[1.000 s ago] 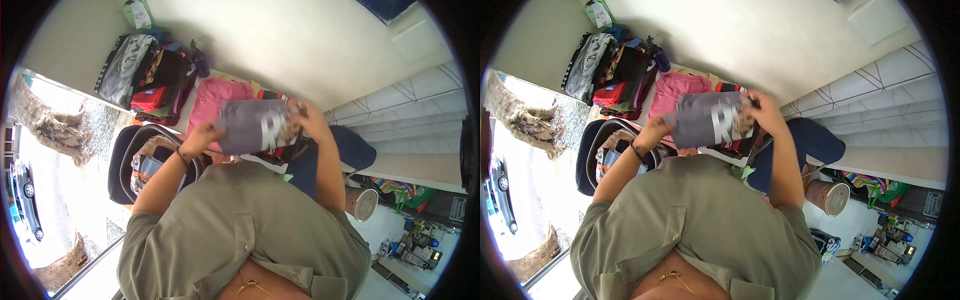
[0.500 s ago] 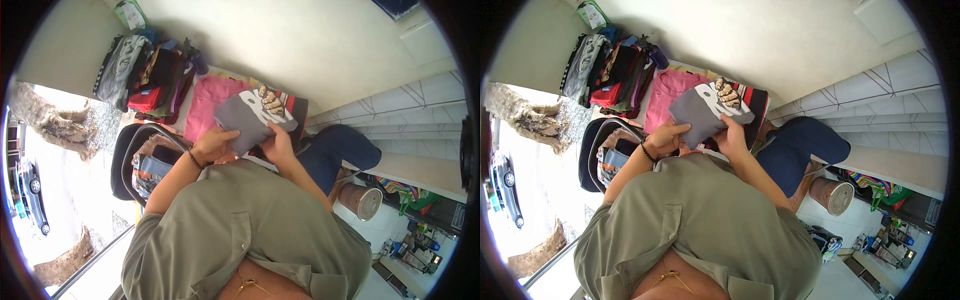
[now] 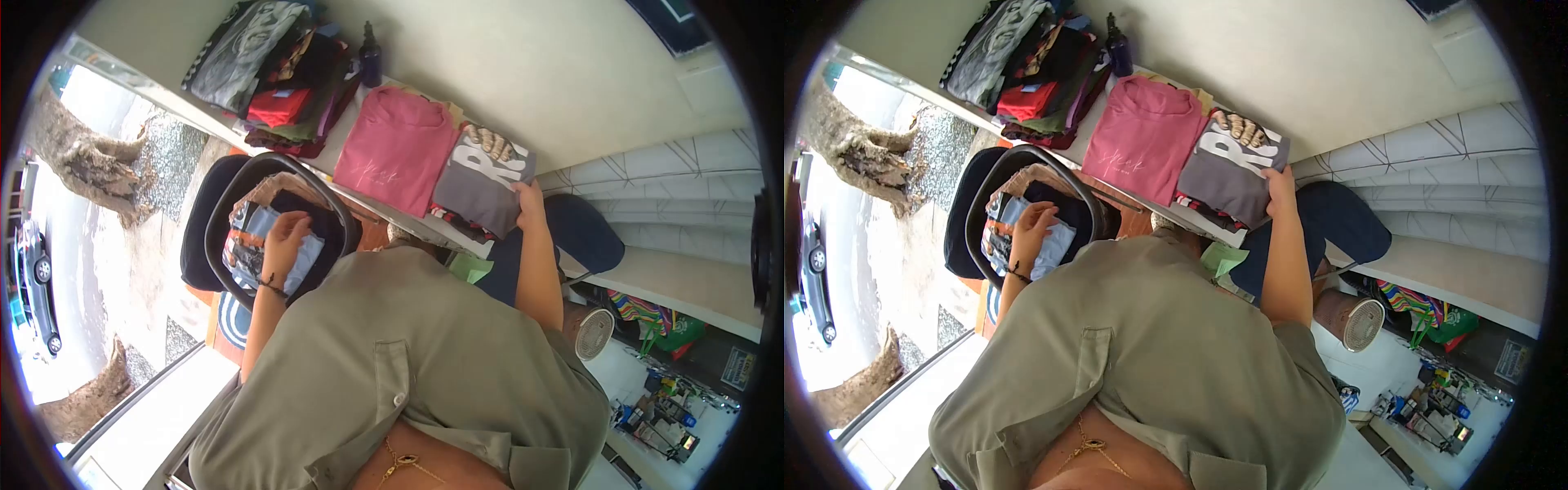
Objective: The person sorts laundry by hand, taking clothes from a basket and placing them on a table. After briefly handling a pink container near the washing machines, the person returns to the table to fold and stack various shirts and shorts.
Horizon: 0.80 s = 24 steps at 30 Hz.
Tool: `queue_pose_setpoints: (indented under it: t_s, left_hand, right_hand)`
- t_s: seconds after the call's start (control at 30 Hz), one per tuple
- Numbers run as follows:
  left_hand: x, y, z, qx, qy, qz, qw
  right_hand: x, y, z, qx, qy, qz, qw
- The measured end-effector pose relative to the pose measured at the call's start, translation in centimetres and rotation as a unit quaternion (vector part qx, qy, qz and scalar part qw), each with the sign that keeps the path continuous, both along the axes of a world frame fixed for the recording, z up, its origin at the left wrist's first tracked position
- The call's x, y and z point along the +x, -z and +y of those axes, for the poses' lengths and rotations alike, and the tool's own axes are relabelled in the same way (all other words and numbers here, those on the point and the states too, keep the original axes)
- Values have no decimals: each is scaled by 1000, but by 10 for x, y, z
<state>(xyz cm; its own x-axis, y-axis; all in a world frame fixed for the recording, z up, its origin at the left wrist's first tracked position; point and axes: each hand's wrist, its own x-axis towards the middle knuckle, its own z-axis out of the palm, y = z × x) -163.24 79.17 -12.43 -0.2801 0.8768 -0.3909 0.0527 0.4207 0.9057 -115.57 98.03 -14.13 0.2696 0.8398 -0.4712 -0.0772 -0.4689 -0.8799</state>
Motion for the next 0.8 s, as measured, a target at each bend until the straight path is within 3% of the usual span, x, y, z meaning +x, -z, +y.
queue_pose_setpoints:
  t_s: [0.03, 0.07, 0.13, 0.17, 0.23, 0.27, 0.37, 0.4, 0.5, 0.63, 0.67, 0.7, 0.77, 0.8]
  left_hand:
    - [-14, 16, -14, 4, -30, 50, 998]
    - [-26, 23, -28, 34, 9, 172, 984]
    - [-42, 31, -50, 91, 87, 408, 904]
    - [-39, 28, -59, 96, 103, 436, 889]
    - [-27, 15, -75, 99, 128, 496, 853]
    - [-25, 13, -81, 32, 191, 503, 842]
    - [-20, 16, -88, -28, 285, 570, 770]
    - [-23, 24, -88, -18, 278, 564, 777]
    - [-42, 34, -80, 108, 181, 559, 802]
    - [-79, 27, -60, 96, -97, 632, 763]
    - [-95, 31, -59, 39, -88, 560, 823]
    - [-111, 31, -60, -17, -78, 482, 873]
    - [-128, 28, -61, -70, -16, 481, 874]
    - [-133, 24, -64, -54, -4, 475, 879]
  right_hand:
    - [6, 9, 0, -10, -6, -35, 999]
    - [8, 15, 0, -20, -13, -71, 997]
    - [2, 19, 4, 92, -18, -374, 923]
    - [-4, 20, 5, 149, -21, -511, 846]
    - [-58, -34, -11, 175, -55, -652, 736]
    - [-82, -52, -20, 191, -71, -712, 672]
    - [-98, 1, -30, 98, -261, -747, 604]
    - [-96, 28, -38, 138, -236, -740, 615]
    - [-101, 24, -38, 115, -231, -735, 627]
    - [-103, 30, -33, 87, -227, -712, 659]
    - [-110, 21, -34, 72, -221, -686, 690]
    - [-119, 17, -34, 127, -211, -684, 687]
    - [-141, 9, -39, 234, -192, -674, 674]
    - [-165, -11, -49, 350, -208, -618, 672]
